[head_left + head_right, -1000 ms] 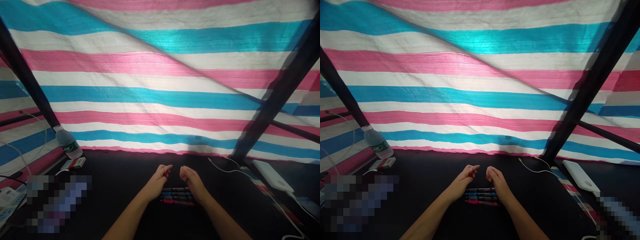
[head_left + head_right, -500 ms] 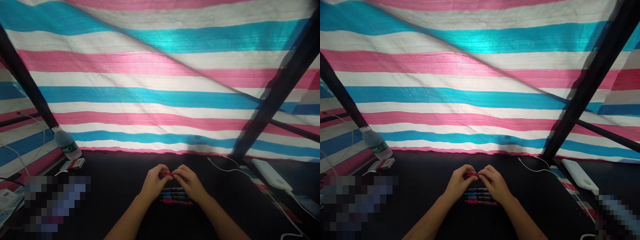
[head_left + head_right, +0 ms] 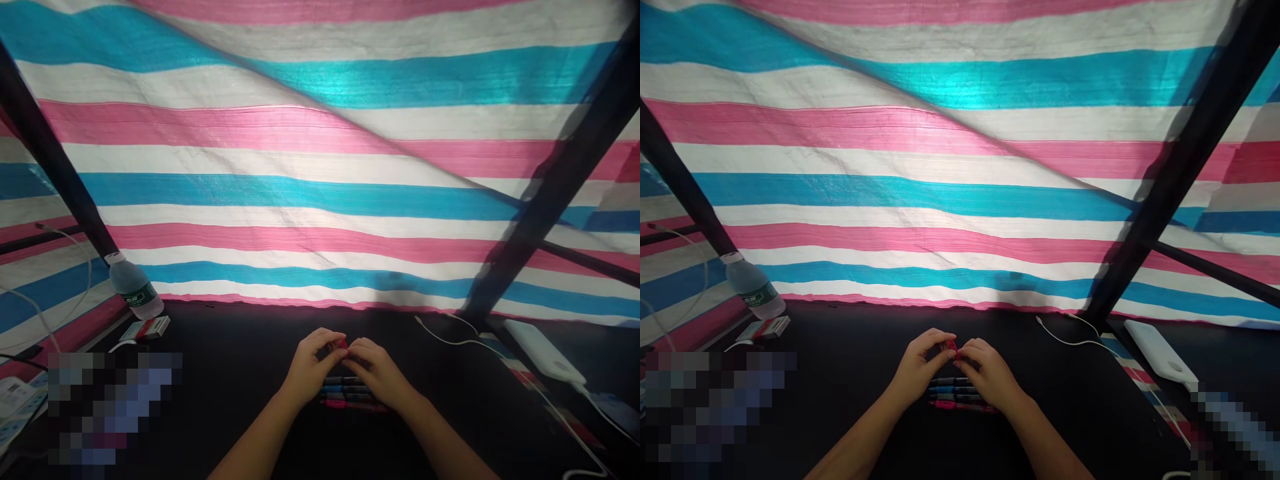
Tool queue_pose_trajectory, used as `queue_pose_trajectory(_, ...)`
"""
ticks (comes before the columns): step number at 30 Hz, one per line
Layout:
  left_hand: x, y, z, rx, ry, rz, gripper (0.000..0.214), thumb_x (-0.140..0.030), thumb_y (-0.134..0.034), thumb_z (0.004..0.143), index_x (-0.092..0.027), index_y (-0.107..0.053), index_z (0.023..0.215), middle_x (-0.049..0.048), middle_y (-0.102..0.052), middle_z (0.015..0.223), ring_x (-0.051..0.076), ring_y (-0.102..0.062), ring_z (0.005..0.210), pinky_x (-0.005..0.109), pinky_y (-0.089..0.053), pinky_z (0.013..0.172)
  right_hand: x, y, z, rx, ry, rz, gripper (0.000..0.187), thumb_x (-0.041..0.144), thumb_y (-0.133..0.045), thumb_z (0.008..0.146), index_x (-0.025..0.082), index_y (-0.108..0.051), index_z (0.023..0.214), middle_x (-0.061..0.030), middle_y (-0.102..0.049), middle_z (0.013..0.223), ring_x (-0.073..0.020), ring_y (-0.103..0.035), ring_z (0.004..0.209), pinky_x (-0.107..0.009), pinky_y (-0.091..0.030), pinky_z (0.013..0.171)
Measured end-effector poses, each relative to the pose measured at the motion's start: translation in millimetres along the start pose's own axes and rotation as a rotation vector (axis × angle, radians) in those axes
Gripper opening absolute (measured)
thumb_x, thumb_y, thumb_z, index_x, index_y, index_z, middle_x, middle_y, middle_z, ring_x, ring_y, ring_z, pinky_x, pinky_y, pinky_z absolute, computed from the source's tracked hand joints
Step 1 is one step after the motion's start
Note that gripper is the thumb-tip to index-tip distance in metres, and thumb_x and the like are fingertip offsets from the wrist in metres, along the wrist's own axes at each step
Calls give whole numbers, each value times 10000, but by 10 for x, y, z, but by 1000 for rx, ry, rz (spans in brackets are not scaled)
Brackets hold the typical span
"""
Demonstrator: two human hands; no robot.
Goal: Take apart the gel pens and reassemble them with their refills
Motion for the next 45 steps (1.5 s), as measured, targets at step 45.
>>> queue_pose_trajectory(45,225,38,54,-65,247,-156,241,-421,-713,874,-185,-723,923,-16,-571,703,138,-486,650,259,-361,628,85,33,-8,-39,-36,-80,169,322,-537,1022,233,-655,940,-7,-553,818,-183,-567,742,-301,-429,664)
Point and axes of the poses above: each hand's wrist, its own z-axis towards the middle knuckle, its own y-axis out of the back of the hand, x = y × z, the point moved 1 cm from there along z, towards the middle knuckle
